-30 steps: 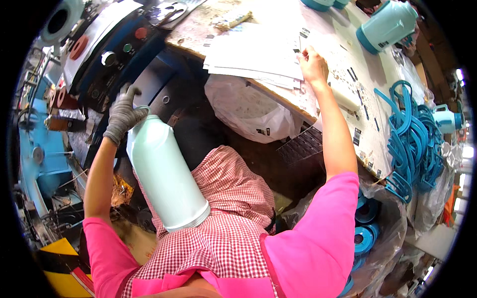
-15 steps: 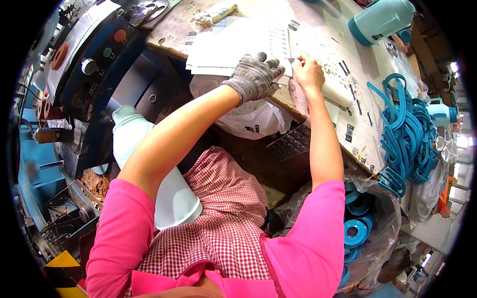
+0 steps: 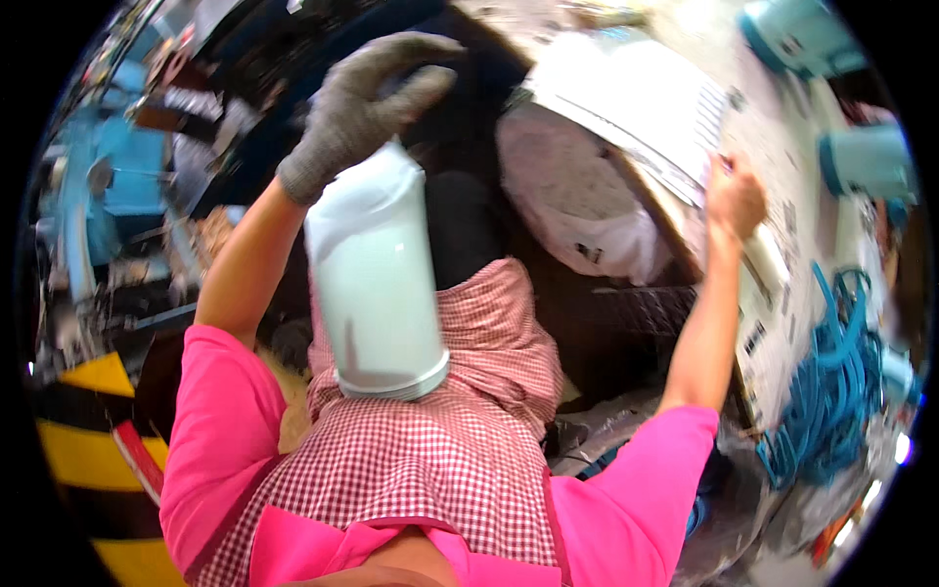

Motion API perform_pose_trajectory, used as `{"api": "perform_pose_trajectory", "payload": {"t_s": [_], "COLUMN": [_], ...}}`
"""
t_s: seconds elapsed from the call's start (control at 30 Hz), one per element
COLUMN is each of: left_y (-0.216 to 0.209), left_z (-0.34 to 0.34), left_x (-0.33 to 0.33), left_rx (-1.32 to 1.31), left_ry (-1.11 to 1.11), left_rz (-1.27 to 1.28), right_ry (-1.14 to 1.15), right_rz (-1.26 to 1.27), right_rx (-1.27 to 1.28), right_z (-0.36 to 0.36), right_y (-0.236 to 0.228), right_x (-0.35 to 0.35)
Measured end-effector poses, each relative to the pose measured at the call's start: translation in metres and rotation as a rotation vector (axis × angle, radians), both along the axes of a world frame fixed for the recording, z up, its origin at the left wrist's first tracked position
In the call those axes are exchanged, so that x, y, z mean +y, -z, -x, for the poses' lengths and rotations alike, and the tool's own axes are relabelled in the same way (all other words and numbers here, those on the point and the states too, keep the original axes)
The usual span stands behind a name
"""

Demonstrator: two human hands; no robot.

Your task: The person assembles light blue plastic containers by attaching handles and screwing on lids. They repeatedly pick up a container body, attach a handle, and secure a lid, then place the finished unit on a nearby table.

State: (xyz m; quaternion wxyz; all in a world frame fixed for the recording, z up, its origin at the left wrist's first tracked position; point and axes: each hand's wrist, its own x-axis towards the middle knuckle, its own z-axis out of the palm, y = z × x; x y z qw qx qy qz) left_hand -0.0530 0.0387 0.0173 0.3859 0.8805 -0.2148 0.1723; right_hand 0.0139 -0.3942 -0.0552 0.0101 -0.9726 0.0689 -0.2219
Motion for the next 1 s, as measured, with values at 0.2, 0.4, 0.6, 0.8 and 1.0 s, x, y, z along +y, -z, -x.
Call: {"api": "perform_pose_trajectory", "payload": {"t_s": [0.2, 0.4, 0.6, 0.8, 1.0], "left_y": [0.078, 0.079, 0.084, 0.083, 0.082], "left_z": [0.142, 0.166, 0.168, 0.167, 0.165], "left_x": [0.077, 0.058, 0.062, 0.061, 0.062], "left_rx": [0.311, 0.386, 0.359, 0.368, 0.382], "left_ry": [-0.444, -0.518, -0.525, -0.509, -0.474], "left_rz": [0.594, 0.632, 0.574, 0.602, 0.659], "right_ry": [-0.613, -0.665, -0.629, -0.588, -0.574], "right_rz": [-1.000, -1.729, -1.544, -1.531, -1.527], "right_rx": [0.260, 0.758, 0.696, 0.670, 0.704], "right_z": [0.107, 0.174, 0.183, 0.182, 0.178], "right_y": [-0.032, -0.018, -0.014, -0.014, -0.014], "right_x": [0.196, 0.289, 0.300, 0.301, 0.298]}}
